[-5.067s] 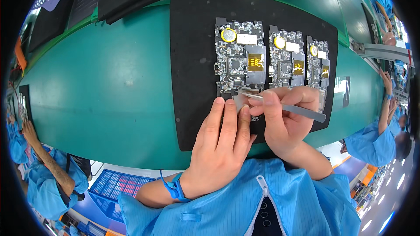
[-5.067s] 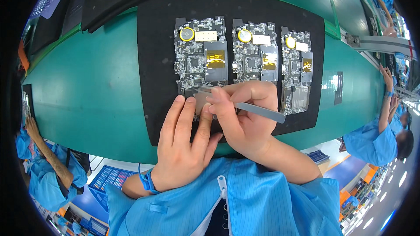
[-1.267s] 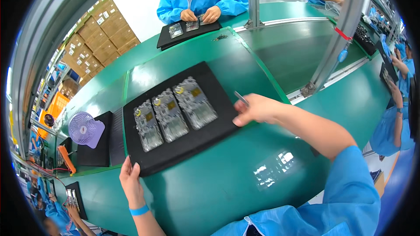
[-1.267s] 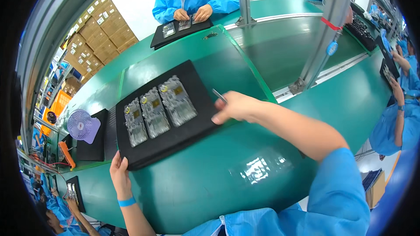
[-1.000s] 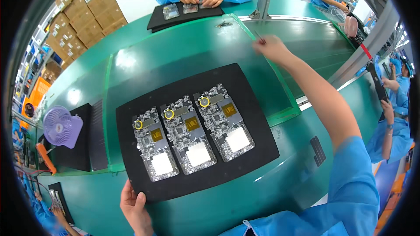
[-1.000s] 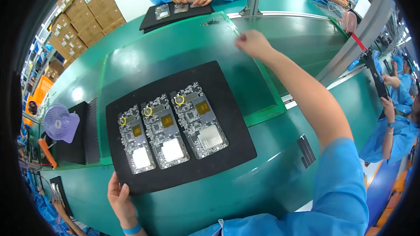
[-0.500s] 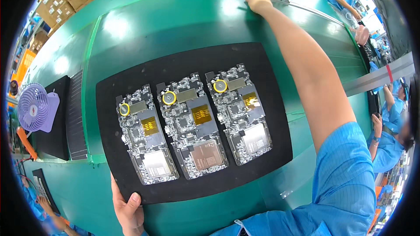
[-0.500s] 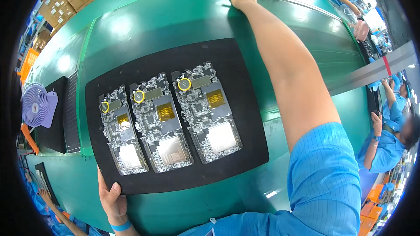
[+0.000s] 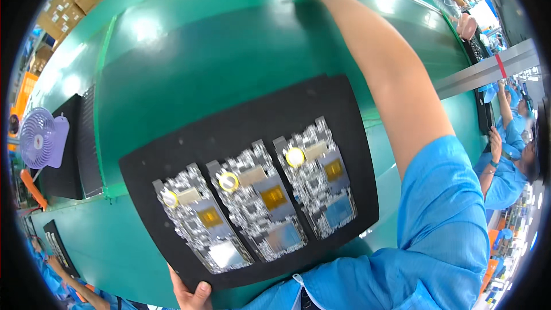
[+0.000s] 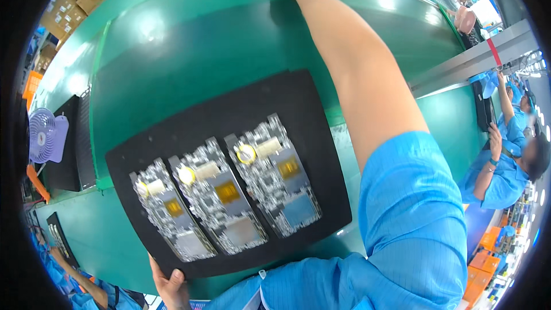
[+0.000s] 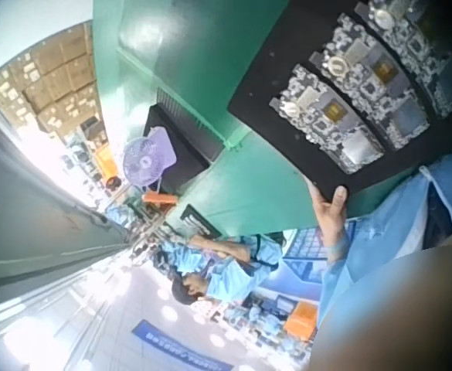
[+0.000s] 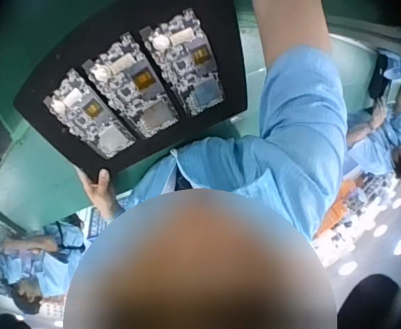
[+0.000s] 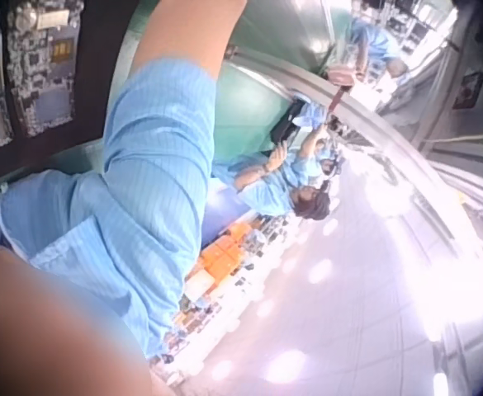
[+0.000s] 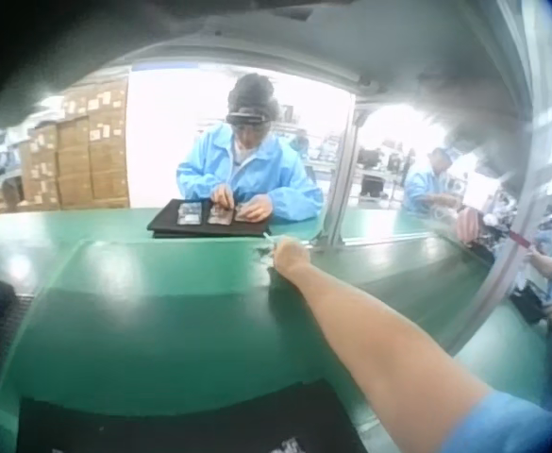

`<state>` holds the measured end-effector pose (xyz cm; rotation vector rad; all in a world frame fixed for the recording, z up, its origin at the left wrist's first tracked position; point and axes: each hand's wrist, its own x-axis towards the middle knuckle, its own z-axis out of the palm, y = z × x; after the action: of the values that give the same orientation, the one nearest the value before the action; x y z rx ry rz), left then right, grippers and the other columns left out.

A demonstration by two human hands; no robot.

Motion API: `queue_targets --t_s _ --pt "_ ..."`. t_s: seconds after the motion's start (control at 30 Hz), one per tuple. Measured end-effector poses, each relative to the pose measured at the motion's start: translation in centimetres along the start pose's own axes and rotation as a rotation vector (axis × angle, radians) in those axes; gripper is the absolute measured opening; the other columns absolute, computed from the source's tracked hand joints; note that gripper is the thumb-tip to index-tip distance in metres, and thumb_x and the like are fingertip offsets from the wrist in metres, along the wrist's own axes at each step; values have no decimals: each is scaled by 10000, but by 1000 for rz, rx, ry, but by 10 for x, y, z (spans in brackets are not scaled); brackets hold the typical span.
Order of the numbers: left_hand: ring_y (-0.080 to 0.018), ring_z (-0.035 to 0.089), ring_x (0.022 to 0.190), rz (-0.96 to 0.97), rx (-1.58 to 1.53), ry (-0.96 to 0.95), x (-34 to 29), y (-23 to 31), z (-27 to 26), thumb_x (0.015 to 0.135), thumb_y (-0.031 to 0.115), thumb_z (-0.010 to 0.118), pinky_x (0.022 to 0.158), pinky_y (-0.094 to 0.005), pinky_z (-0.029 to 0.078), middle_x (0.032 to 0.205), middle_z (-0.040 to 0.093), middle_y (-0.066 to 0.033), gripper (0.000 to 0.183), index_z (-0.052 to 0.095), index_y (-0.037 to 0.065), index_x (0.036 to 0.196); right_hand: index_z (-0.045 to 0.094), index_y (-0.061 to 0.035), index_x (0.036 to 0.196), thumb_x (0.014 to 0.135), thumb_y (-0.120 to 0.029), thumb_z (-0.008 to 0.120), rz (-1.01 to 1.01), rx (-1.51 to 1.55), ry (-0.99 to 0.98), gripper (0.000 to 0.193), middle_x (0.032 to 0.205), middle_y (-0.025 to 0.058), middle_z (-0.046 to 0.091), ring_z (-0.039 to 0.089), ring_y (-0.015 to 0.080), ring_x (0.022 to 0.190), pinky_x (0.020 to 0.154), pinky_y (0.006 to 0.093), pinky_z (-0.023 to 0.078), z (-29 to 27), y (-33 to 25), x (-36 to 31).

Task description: The person uses tweezers to pick up small rectangular components from a tray and places them onto specific areas of three circuit boards arranged on a black mat. The person repeats this process for each board, carefully positioning the components with the tool.

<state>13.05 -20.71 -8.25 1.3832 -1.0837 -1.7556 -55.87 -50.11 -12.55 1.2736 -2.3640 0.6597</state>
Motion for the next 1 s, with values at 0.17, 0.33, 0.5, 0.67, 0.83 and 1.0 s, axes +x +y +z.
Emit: queue_targets --t_s 0.17,0.33,0.5,0.67,0.83,1.0 --pt "-260 379 1355 -168 118 10 -14 11 3 853 -48 667 1124 -329 292 1524 353 -154 847 196 9 1555 705 -90 1059 779 -303 784 27 241 -166 360 817 -5 756 686 146 793 718 321 531 -48 -44 -24" --pt "-251 491 1254 -112 628 -29 -27 30 14 815 112 749 1064 -338 381 1392 483 -178 866 261 0 1522 739 -69 979 798 -275 764 49 347 -369 275 810 -11 749 610 94 612 597 259 500 -81 4 -21" --pt "-316 582 1076 451 1367 376 -15 39 26 833 106 724 897 -371 470 1185 582 -192 605 497 4 1385 729 -12 839 773 -179 755 5 702 -255 182 703 44 703 616 96 575 469 257 459 -142 -53 -94" --pt "-353 606 1068 1208 1065 64 -19 39 90 728 73 804 830 -427 527 1201 601 -229 359 682 -10 1054 743 -75 913 827 -165 757 -76 767 -228 125 855 41 737 686 119 756 683 255 539 -280 -115 -273" --pt "-322 663 1033 1365 1105 -345 -26 23 174 840 107 615 912 -403 528 1127 671 -186 396 621 -50 1203 677 -25 868 794 -27 671 -749 1010 -324 75 843 115 701 673 229 616 479 292 528 -337 -96 -404" --pt "-295 694 775 873 860 -704 -31 9 171 815 -12 641 716 -372 574 919 687 -158 287 615 -47 1099 654 7 867 798 -38 683 -711 1092 -300 87 807 127 684 624 176 530 399 260 457 -339 -87 -438"
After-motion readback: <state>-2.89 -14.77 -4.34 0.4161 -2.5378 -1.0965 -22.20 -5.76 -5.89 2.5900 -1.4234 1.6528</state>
